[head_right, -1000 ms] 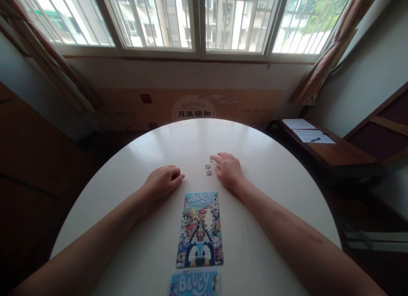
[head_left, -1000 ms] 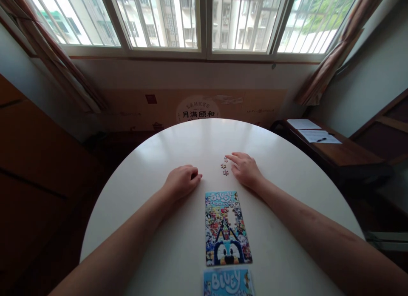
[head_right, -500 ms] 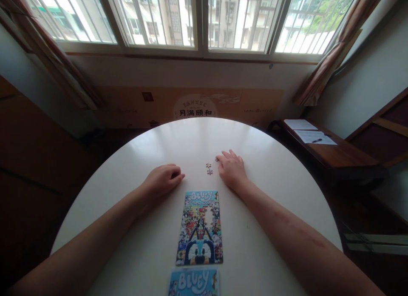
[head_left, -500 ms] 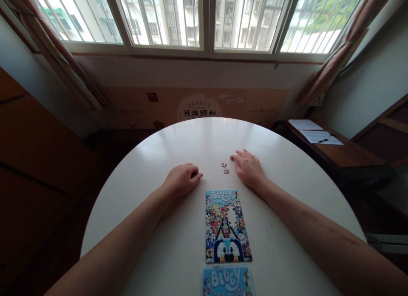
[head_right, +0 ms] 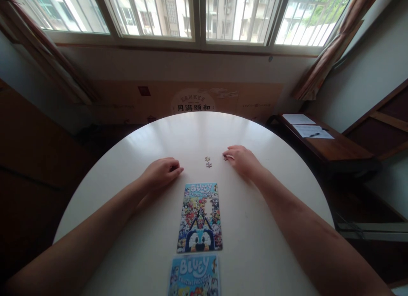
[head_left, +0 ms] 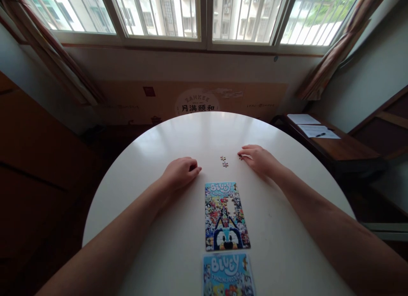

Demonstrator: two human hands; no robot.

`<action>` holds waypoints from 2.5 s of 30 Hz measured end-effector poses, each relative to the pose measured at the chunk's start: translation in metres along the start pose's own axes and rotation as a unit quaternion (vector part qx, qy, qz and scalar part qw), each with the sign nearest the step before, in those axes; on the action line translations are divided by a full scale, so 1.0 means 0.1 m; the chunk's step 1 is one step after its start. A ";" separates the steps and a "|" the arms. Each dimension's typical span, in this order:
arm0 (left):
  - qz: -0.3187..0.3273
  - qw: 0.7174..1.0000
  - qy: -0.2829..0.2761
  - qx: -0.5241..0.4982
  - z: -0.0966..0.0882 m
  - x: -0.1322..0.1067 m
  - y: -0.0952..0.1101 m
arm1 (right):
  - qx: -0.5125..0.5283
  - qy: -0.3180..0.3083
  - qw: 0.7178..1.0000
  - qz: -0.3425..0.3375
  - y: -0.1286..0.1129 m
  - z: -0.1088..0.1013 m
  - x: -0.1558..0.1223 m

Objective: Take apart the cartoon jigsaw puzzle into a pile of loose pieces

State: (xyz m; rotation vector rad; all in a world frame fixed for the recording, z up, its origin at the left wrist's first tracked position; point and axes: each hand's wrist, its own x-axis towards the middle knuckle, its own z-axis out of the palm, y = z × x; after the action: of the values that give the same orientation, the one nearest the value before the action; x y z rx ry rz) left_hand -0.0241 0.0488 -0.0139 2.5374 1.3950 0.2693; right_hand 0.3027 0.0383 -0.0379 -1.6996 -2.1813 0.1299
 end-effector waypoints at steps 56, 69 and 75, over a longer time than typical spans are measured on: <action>0.017 1.000 -0.002 0.000 0.03 0.03 -0.02 | 0.389 -0.102 0.904 0.144 0.22 -0.22 -0.07; 0.044 0.999 0.010 -0.018 0.01 0.00 0.02 | 0.463 0.105 0.864 0.165 0.08 0.02 -0.24; 0.113 0.991 0.044 -0.052 -0.10 -0.11 0.25 | 0.469 0.046 0.866 0.168 -0.11 -0.10 -0.41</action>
State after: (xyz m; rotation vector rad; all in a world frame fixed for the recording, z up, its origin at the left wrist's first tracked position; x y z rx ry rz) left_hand -0.0130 0.0277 0.0022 2.6244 1.0890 0.4855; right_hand 0.3044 -0.0053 -0.0345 -1.3897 -1.3196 0.9945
